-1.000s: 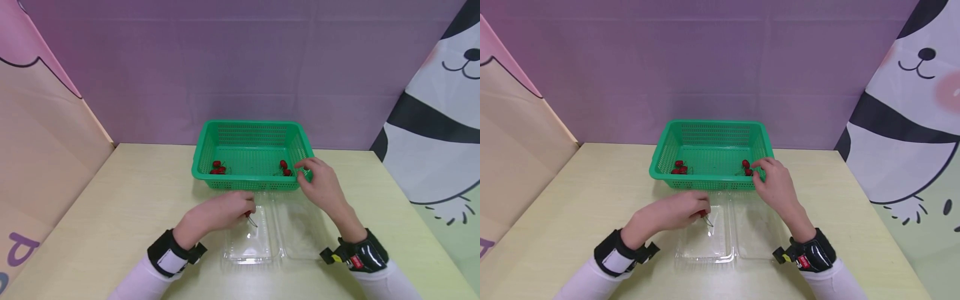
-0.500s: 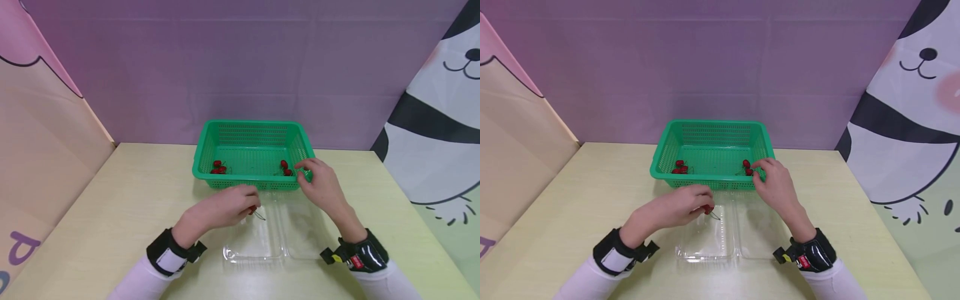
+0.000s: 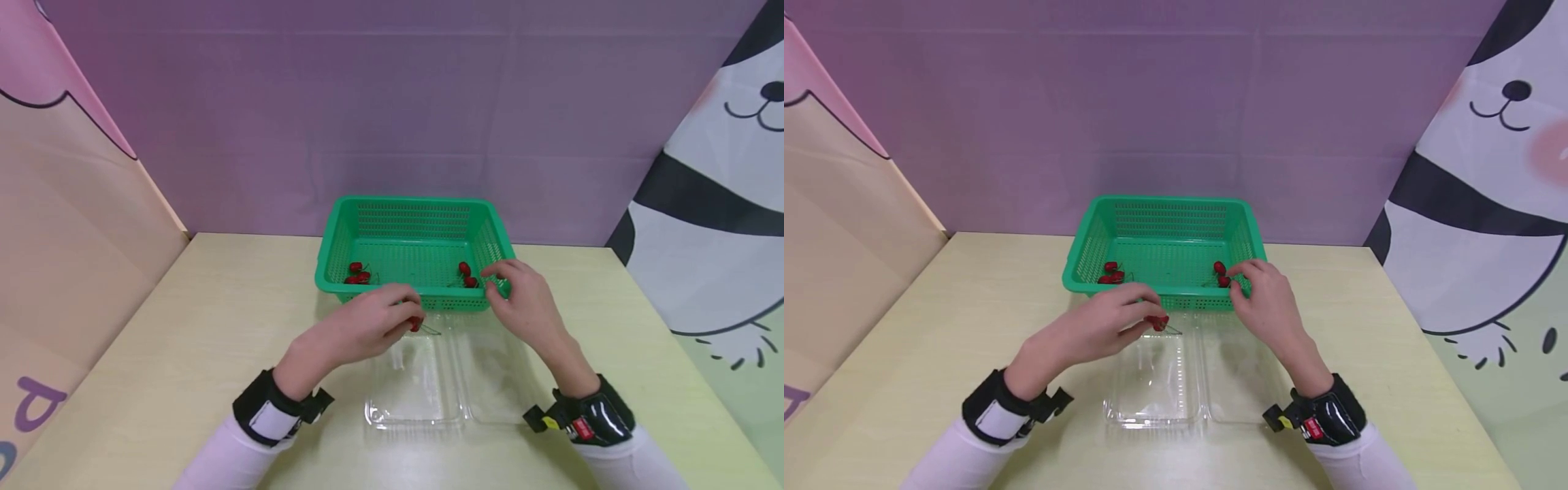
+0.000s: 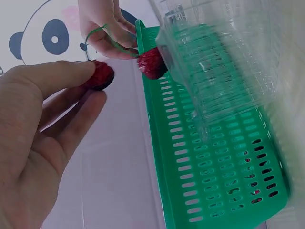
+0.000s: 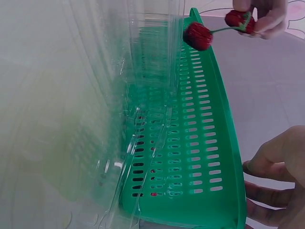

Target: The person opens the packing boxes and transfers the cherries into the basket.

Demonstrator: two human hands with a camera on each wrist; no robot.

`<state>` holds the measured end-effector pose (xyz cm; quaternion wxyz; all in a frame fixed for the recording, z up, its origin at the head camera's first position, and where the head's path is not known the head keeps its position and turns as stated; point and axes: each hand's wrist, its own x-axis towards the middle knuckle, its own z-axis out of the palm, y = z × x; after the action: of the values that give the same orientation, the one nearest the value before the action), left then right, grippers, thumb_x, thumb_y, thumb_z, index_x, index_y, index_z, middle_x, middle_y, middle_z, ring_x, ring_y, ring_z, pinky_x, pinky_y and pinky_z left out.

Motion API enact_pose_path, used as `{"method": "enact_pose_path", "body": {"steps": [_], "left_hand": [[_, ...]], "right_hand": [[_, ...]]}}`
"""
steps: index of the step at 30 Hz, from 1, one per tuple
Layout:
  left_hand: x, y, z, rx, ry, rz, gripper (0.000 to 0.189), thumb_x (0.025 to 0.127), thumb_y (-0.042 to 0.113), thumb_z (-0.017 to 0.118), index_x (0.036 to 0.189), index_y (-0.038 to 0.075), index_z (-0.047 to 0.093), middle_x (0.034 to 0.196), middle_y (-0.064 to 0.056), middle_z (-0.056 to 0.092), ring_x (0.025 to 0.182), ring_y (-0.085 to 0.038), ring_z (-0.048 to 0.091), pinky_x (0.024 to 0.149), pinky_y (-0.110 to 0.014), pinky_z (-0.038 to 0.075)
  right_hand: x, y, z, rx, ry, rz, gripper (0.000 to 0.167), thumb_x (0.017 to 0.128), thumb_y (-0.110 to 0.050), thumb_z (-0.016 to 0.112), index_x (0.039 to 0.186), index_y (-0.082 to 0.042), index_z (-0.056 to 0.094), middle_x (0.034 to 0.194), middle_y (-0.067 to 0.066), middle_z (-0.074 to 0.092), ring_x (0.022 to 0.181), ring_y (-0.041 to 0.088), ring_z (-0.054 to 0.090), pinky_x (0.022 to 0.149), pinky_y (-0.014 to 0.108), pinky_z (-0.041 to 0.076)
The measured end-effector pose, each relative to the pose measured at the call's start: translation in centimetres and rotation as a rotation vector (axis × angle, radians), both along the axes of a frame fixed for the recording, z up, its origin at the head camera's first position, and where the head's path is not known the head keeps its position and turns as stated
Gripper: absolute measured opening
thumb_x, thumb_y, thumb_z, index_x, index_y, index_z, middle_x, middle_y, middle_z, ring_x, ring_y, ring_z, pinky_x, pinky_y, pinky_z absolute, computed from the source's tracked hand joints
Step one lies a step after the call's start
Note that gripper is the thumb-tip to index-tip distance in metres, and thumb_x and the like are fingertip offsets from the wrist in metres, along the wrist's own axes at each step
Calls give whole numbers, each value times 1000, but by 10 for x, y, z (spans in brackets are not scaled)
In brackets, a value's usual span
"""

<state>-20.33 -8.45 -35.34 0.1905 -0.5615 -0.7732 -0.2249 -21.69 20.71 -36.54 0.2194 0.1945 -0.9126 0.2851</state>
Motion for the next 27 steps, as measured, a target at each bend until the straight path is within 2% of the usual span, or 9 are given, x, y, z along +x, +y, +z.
{"method": "enact_pose_path", "body": {"steps": [4, 7, 17, 23, 27], "left_hand": [[-3, 0, -1, 66, 46, 2, 18, 89, -5, 75, 106, -1, 72, 105, -9, 65, 99, -22, 64, 88, -24, 54], [-5, -1, 0, 116, 76, 28, 19, 87, -6, 76, 106, -2, 72, 104, -10, 65, 99, -23, 64, 88, -25, 54], [-13, -8, 1, 275, 138, 194, 20, 85, -6, 80, 104, -1, 72, 107, -13, 65, 99, -27, 66, 85, -31, 57], [-21, -13, -1, 354, 127, 252, 23, 84, -7, 80, 106, -4, 72, 106, -14, 65, 99, -28, 66, 84, -33, 58], [-25, -18, -2, 389, 100, 297, 23, 85, -9, 78, 107, -6, 72, 108, -16, 65, 98, -28, 66, 79, -32, 59]], "right_hand": [[0, 0, 0, 1, 0, 0, 19, 90, 3, 61, 103, -1, 75, 107, 16, 70, 91, 31, 64, 65, 41, 46], [0, 1, 0, 2, 2, 0, 19, 90, 3, 61, 103, -2, 75, 107, 16, 70, 91, 31, 64, 66, 41, 47], [-1, 1, 0, 4, 6, 1, 19, 90, 3, 61, 103, -1, 75, 105, 15, 70, 92, 31, 64, 68, 43, 48], [0, 1, 0, 10, -7, -1, 19, 90, 3, 61, 104, 0, 74, 107, 16, 70, 94, 33, 65, 71, 45, 49], [-1, 0, -1, 11, -6, -1, 18, 90, 3, 61, 103, 1, 74, 106, 17, 70, 94, 33, 65, 72, 46, 51]]}}
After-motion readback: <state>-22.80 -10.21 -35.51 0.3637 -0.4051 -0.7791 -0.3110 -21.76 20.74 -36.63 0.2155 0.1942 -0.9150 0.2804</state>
